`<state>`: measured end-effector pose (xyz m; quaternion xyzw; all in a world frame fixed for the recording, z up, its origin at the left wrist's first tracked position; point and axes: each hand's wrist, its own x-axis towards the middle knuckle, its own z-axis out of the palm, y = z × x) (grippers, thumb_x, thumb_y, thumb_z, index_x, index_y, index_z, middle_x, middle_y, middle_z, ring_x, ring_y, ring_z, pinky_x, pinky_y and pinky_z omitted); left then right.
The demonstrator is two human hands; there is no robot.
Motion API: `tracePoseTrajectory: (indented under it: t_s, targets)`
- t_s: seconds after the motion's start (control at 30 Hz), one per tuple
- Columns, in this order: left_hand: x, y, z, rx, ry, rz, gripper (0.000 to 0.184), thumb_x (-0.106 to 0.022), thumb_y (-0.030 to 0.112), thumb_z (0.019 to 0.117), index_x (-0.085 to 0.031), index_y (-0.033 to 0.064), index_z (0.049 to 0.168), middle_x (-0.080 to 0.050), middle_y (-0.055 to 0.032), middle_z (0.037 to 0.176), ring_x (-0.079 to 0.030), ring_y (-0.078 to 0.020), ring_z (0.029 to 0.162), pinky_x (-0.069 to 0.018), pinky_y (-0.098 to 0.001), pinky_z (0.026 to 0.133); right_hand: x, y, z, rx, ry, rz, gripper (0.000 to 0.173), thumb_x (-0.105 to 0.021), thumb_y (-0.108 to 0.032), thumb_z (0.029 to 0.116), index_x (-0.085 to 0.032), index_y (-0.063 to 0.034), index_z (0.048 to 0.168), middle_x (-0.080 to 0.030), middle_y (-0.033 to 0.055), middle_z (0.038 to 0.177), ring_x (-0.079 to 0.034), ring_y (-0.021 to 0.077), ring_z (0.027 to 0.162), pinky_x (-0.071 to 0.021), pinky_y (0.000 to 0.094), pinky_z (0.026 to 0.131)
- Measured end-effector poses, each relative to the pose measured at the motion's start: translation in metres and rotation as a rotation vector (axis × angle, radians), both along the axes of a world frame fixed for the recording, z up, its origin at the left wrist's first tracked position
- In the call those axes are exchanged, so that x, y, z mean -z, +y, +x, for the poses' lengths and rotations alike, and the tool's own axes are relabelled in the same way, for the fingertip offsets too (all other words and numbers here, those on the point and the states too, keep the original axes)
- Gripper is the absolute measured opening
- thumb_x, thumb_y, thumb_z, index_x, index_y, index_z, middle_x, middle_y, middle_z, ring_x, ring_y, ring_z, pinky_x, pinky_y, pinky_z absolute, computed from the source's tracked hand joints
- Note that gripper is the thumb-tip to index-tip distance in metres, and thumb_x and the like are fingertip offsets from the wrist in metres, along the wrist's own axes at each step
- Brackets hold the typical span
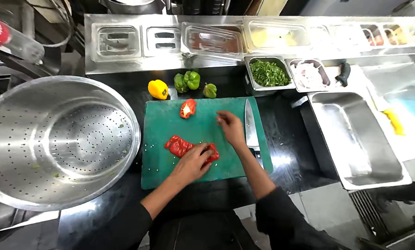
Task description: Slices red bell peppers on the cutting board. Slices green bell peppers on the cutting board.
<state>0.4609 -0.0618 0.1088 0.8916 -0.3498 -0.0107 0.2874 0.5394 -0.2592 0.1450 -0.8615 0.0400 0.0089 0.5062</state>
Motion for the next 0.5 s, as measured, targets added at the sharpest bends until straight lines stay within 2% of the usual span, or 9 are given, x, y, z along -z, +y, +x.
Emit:
tracePoseTrajectory:
  t_s: [0.07, 0.13, 0.2, 0.27, 0.3, 0.4, 0.43, 0.5]
  targets:
    - [-0.006, -0.003, -0.007, -0.154, 0.006, 0.050, 0.056, -0.079, 0.027, 0.0850, -0.064, 0.0078, 0.136, -0.059, -0.0182, 0.141, -0.060, -0.0343, 0.128, -0.0510, -0.0484, 0.105, 0.009, -0.019, -0.042, 0.097, -0.085, -0.165, 0.030, -0.054, -0.006, 0.1045, -0.062, 0.0014, 0.133, -0.069, 0.0197, 0.123, -0.069, 0.0298, 0.111, -0.0555, 0.0472, 0.098]
    - [-0.010, -0.009, -0.008, -0.245, -0.006, 0.070, 0.063, -0.082, 0.026, 0.0769, -0.065, 0.0063, 0.134, -0.066, -0.0185, 0.129, -0.063, -0.0374, 0.120, -0.0533, -0.0523, 0.099, 0.020, -0.026, -0.084, 0.123, -0.128, -0.323, 0.039, -0.053, -0.015, 0.1064, -0.056, 0.0014, 0.142, -0.060, 0.0210, 0.141, -0.058, 0.0353, 0.130, -0.0464, 0.0527, 0.110]
    - [-0.011, -0.008, -0.005, -0.316, 0.019, 0.060, 0.059, -0.081, 0.027, 0.0757, -0.067, 0.0071, 0.130, -0.069, -0.0169, 0.123, -0.063, -0.0385, 0.119, -0.0505, -0.0562, 0.100, 0.040, -0.018, -0.111, 0.078, -0.155, -0.506, 0.057, -0.051, -0.034, 0.1062, -0.048, 0.0021, 0.150, -0.046, 0.0195, 0.157, -0.040, 0.0378, 0.148, -0.0334, 0.0566, 0.120]
    - [-0.011, 0.002, 0.005, -0.402, 0.041, -0.040, 0.055, -0.079, 0.028, 0.0775, -0.068, 0.0043, 0.126, -0.069, -0.0188, 0.119, -0.065, -0.0384, 0.115, -0.0514, -0.0573, 0.098, 0.057, 0.003, -0.123, 0.063, -0.152, -0.685, 0.080, -0.043, -0.057, 0.1037, -0.039, 0.0052, 0.155, -0.036, 0.0224, 0.162, -0.032, 0.0402, 0.152, -0.0247, 0.0611, 0.123]
    - [-0.017, 0.011, 0.011, -0.456, 0.092, -0.109, 0.053, -0.079, 0.026, 0.0800, -0.067, 0.0021, 0.126, -0.068, -0.0206, 0.120, -0.066, -0.0378, 0.113, -0.0526, -0.0567, 0.097, 0.062, 0.015, -0.125, 0.076, -0.146, -0.753, 0.088, -0.039, -0.063, 0.1022, -0.036, 0.0068, 0.156, -0.033, 0.0247, 0.163, -0.030, 0.0416, 0.153, -0.0225, 0.0627, 0.122]
    - [-0.041, 0.032, 0.029, -0.634, 0.257, -0.412, 0.048, -0.076, 0.018, 0.0873, -0.061, 0.0003, 0.130, -0.067, -0.0188, 0.119, -0.068, -0.0282, 0.102, -0.0574, -0.0481, 0.088, 0.065, 0.051, -0.112, 0.105, -0.147, -0.774, 0.096, -0.038, -0.069, 0.0999, -0.034, 0.0105, 0.155, -0.031, 0.0279, 0.163, -0.028, 0.0429, 0.153, -0.0212, 0.0623, 0.123]
    - [-0.049, 0.035, 0.035, -0.676, 0.249, -0.529, 0.045, -0.073, 0.016, 0.0886, -0.061, 0.0001, 0.129, -0.069, -0.0163, 0.115, -0.069, -0.0224, 0.096, -0.0587, -0.0419, 0.084, 0.064, 0.067, -0.106, 0.080, -0.170, -0.747, 0.097, -0.038, -0.070, 0.0993, -0.035, 0.0107, 0.154, -0.032, 0.0278, 0.163, -0.029, 0.0426, 0.153, -0.0222, 0.0617, 0.123]
    - [-0.067, 0.034, 0.049, -0.669, 0.186, -0.701, 0.040, -0.068, 0.014, 0.0902, -0.061, 0.0005, 0.127, -0.070, -0.0087, 0.112, -0.068, -0.0094, 0.094, -0.0582, -0.0276, 0.083, 0.064, 0.105, -0.096, -0.032, -0.268, -0.676, 0.096, -0.046, -0.070, 0.0965, -0.043, 0.0091, 0.151, -0.040, 0.0261, 0.159, -0.035, 0.0412, 0.150, -0.0267, 0.0593, 0.122]
